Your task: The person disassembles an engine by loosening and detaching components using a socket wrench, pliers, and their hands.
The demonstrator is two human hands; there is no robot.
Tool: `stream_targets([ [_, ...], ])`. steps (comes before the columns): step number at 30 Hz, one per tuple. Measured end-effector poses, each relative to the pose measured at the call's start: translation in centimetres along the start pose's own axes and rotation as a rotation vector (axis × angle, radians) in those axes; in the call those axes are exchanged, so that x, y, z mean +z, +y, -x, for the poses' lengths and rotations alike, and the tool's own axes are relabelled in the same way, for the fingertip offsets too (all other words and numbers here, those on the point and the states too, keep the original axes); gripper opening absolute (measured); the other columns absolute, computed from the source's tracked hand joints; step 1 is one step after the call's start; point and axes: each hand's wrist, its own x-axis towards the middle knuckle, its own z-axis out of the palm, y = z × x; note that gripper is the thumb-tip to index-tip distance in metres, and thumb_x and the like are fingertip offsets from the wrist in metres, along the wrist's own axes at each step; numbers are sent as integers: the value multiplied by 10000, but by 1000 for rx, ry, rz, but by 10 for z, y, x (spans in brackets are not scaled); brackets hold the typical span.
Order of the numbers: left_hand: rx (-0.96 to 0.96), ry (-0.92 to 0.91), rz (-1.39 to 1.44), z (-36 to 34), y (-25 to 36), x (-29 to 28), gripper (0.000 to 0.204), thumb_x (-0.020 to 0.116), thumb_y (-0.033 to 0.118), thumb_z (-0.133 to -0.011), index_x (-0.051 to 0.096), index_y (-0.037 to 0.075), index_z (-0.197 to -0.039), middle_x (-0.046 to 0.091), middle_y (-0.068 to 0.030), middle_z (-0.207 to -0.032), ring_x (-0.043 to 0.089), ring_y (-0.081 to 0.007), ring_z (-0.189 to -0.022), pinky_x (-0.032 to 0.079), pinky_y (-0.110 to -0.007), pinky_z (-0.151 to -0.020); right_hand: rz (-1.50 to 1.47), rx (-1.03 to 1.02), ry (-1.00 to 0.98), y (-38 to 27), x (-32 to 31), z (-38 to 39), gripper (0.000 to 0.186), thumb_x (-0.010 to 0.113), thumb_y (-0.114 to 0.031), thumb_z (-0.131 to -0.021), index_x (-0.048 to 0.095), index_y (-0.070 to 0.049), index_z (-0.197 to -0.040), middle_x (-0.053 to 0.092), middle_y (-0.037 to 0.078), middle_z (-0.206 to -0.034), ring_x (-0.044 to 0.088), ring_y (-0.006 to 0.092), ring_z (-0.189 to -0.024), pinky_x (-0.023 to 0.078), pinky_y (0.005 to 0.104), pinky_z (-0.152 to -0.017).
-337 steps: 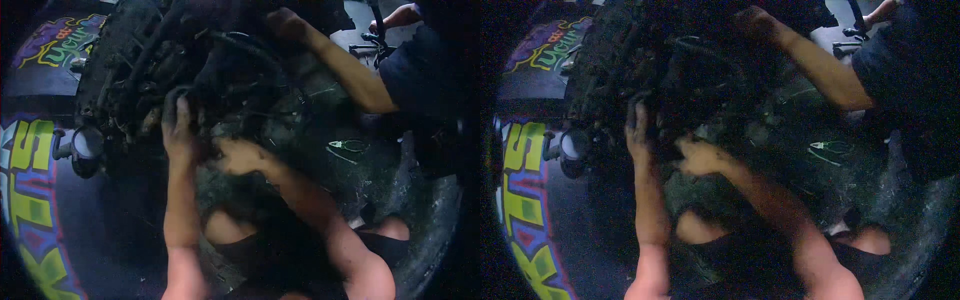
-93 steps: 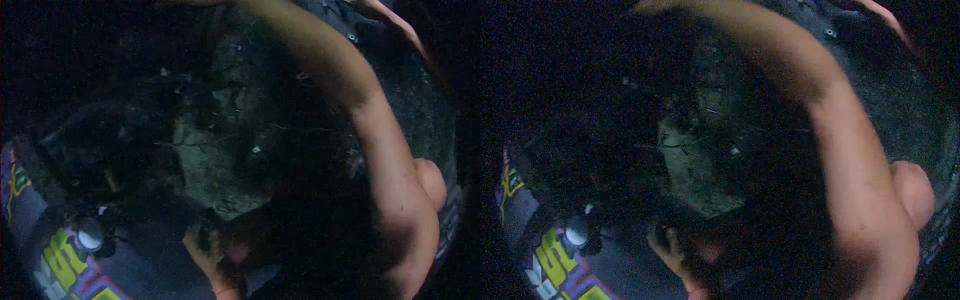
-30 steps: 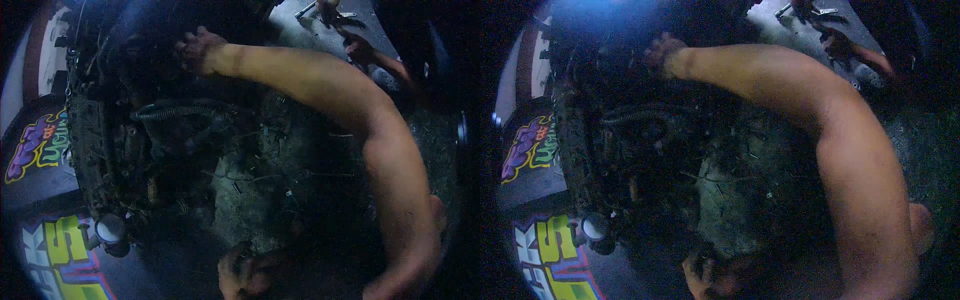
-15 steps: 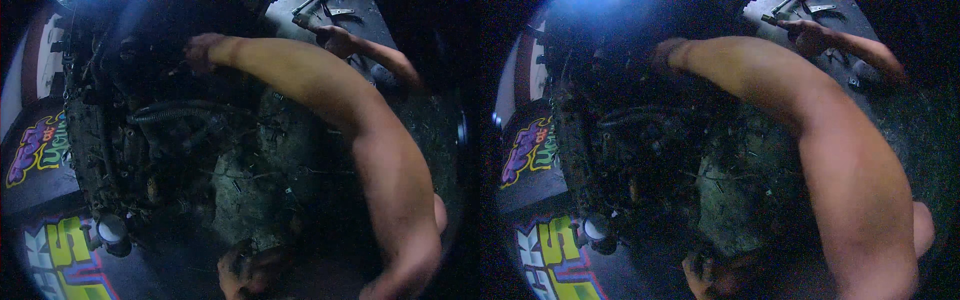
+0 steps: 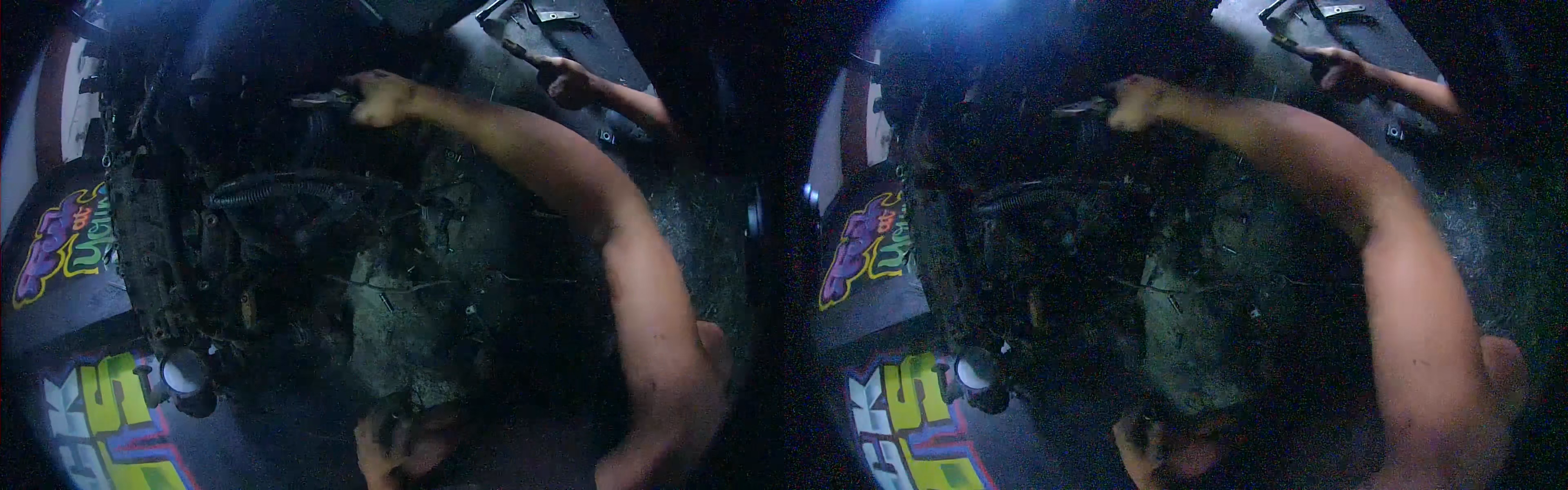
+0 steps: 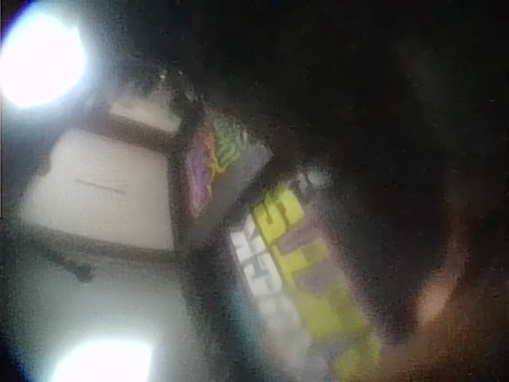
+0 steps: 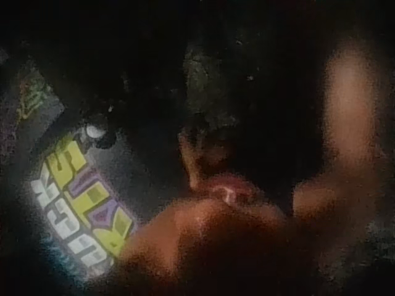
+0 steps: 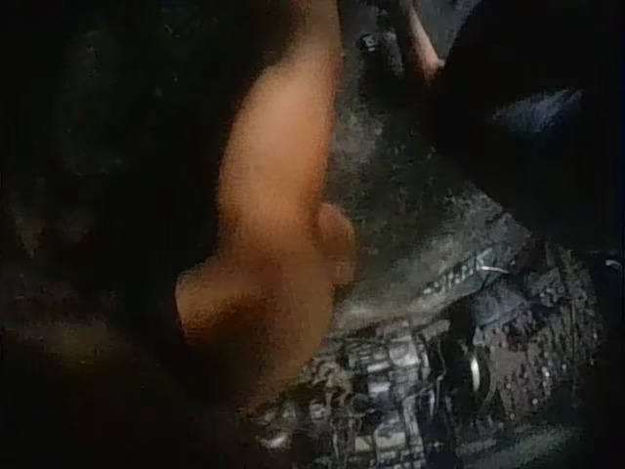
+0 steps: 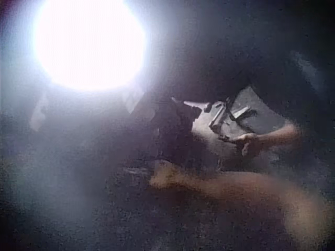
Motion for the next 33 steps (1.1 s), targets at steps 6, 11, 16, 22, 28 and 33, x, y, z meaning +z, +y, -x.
stream_targets([
  [6, 48, 10, -163, -13, 33, -2, 387, 596, 276, -703, 519, 33, -994, 513, -144, -982, 468, -310, -894, 374, -382, -774, -223, -206, 220, -17, 59, -81, 545, 535, -230, -677, 397, -62, -1177, 510, 166, -1045, 477, 241, -1009, 378, 350, -881],
  [11, 9, -105, -171, -10, 51, -12, 385, 596, 285, -706, 525, 35, -990, 492, -143, -1032, 450, -296, -926, 342, -380, -813, -165, -197, 221, -41, 56, -83, 505, 552, -197, -688, 422, -119, -1170, 537, 100, -1030, 510, 218, -958, 433, 330, -814],
  [16, 5, 46, -4, -4, 41, -4, 393, 624, 242, -680, 522, 43, -1003, 510, -139, -1019, 445, -302, -960, 344, -380, -830, -477, -223, 452, -2, 73, -89, 522, 572, -176, -673, 425, -120, -1171, 553, 92, -1005, 532, 223, -926, 437, 315, -810],
  [22, 90, -24, -51, -12, 34, -5, 388, 621, 226, -685, 516, 45, -1011, 518, -131, -1004, 450, -298, -953, 359, -379, -814, -395, -139, 115, -43, 27, -60, 536, 594, -184, -668, 423, -144, -1174, 536, 111, -1030, 519, 227, -952, 435, 332, -813],
  [28, 17, -2, -37, -5, 36, -6, 384, 610, 221, -689, 512, 31, -1008, 514, -136, -982, 452, -289, -940, 357, -366, -816, -495, 36, 23, -41, 29, -62, 540, 629, -226, -641, 456, -138, -1145, 497, 106, -1090, 506, 246, -958, 439, 325, -806],
  [33, -109, 124, 79, 5, 35, 2, 343, 551, 298, -722, 550, 78, -985, 563, -99, -949, 517, -257, -861, 366, -347, -783, -545, -99, 47, -31, 29, -75, 482, 605, -187, -646, 482, -142, -1110, 487, 100, -1092, 518, 269, -923, 444, 342, -791],
])
